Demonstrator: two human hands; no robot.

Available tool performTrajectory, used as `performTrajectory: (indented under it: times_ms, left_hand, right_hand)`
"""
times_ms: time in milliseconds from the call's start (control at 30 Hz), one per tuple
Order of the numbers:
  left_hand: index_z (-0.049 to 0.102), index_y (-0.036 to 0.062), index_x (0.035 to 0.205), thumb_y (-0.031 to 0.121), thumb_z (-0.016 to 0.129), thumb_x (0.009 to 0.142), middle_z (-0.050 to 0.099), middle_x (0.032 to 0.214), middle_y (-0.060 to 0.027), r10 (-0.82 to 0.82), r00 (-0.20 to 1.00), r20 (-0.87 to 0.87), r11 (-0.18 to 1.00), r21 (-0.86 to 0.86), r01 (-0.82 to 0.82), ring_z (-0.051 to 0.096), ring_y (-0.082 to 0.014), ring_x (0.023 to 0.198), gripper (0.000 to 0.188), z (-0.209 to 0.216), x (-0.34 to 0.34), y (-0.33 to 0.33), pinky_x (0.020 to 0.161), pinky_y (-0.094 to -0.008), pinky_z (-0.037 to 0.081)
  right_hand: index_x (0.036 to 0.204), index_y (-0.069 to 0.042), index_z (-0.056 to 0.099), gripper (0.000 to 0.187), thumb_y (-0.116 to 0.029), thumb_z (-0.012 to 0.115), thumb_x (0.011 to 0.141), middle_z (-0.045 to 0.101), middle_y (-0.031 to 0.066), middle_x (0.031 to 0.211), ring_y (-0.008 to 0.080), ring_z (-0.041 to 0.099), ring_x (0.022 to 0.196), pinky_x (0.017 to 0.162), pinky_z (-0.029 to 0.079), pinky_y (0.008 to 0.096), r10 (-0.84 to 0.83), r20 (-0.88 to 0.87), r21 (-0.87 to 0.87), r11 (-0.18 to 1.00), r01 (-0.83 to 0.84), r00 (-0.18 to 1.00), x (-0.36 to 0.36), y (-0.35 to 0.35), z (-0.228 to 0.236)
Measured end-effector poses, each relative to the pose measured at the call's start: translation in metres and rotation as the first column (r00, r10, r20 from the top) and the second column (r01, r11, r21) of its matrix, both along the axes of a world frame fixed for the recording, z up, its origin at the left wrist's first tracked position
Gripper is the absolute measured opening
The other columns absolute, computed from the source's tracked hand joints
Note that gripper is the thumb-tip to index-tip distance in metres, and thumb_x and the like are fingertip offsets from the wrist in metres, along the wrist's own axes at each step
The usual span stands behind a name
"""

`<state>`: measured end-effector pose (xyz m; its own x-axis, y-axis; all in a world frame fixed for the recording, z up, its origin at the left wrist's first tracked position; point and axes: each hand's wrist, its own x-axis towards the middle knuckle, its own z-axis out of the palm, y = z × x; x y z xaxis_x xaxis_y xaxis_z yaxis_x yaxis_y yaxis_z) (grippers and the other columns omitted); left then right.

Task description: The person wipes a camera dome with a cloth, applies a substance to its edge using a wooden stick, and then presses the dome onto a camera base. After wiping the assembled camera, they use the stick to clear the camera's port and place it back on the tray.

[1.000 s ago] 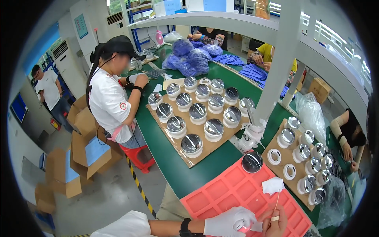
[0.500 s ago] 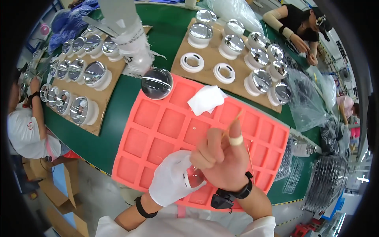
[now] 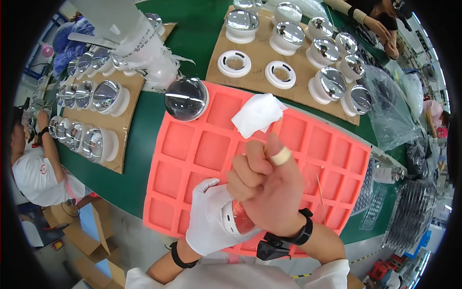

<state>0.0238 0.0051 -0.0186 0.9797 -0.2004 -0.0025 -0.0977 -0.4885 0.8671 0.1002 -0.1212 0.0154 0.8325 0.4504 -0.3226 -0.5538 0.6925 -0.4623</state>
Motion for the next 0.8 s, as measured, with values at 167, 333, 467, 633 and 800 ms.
performTrajectory:
  times_ms: [167, 333, 467, 633, 800]
  left_hand:
    - [0.065, 0.0091, 0.116, 0.041, 0.089, 0.063, 0.068, 0.105, -0.0040, -0.032, 0.999, -0.030, 0.999, 0.029, 0.032, 0.060, -0.0177, 0.103, 0.066, -0.006, -0.002, 0.004, 0.109, -0.0398, 0.028]
    - [0.067, 0.0103, 0.113, 0.039, 0.089, 0.063, 0.067, 0.110, -0.0048, -0.064, 0.998, -0.007, 0.996, 0.060, 0.064, 0.059, -0.0168, 0.104, 0.062, -0.009, -0.002, 0.004, 0.108, -0.0396, 0.027]
    - [0.068, 0.0107, 0.111, 0.038, 0.088, 0.063, 0.067, 0.112, -0.0052, -0.088, 0.995, -0.051, 0.996, 0.029, 0.089, 0.059, -0.0166, 0.103, 0.059, -0.010, -0.005, 0.007, 0.108, -0.0396, 0.026]
    - [0.070, 0.0134, 0.106, 0.036, 0.085, 0.065, 0.068, 0.108, -0.0036, -0.092, 0.996, 0.011, 0.993, 0.078, 0.090, 0.059, -0.0165, 0.101, 0.049, -0.009, 0.000, 0.006, 0.106, -0.0394, 0.026]
    - [0.071, 0.0156, 0.101, 0.036, 0.085, 0.065, 0.070, 0.103, -0.0015, -0.091, 0.996, 0.019, 0.995, 0.050, 0.090, 0.060, -0.0171, 0.100, 0.043, -0.009, 0.002, 0.008, 0.106, -0.0410, 0.026]
  right_hand:
    - [0.063, -0.017, 0.021, 0.061, -0.063, 0.028, 0.104, 0.015, -0.0067, 0.051, 0.0094, 0.010, 0.043, 0.041, 0.011, 0.0287, 0.060, -0.011, 0.081, 0.995, -0.058, 0.998, 0.001, -0.002, 0.003]
    - [0.063, -0.018, 0.020, 0.062, -0.065, 0.022, 0.104, 0.013, -0.0070, 0.050, 0.0090, 0.007, 0.042, 0.040, 0.009, 0.0280, -0.029, -0.002, -0.027, 0.999, 0.029, 1.000, -0.005, -0.001, -0.003]
    - [0.065, -0.018, 0.021, 0.060, -0.062, 0.022, 0.105, 0.014, -0.0069, 0.050, 0.0084, 0.008, 0.042, 0.040, 0.009, 0.0278, -0.091, 0.004, 0.007, 0.996, 0.091, 0.996, -0.010, 0.000, -0.007]
    - [0.066, -0.018, 0.022, 0.059, -0.060, 0.023, 0.106, 0.015, -0.0067, 0.050, 0.0079, 0.008, 0.041, 0.039, 0.010, 0.0277, -0.152, -0.058, -0.085, 0.986, 0.147, 0.987, -0.007, 0.003, -0.003]
    - [0.065, -0.017, 0.024, 0.060, -0.060, 0.023, 0.106, 0.016, -0.0067, 0.050, 0.0078, 0.009, 0.041, 0.038, 0.011, 0.0276, -0.106, -0.065, -0.147, 0.984, 0.096, 0.992, -0.008, 0.008, -0.003]
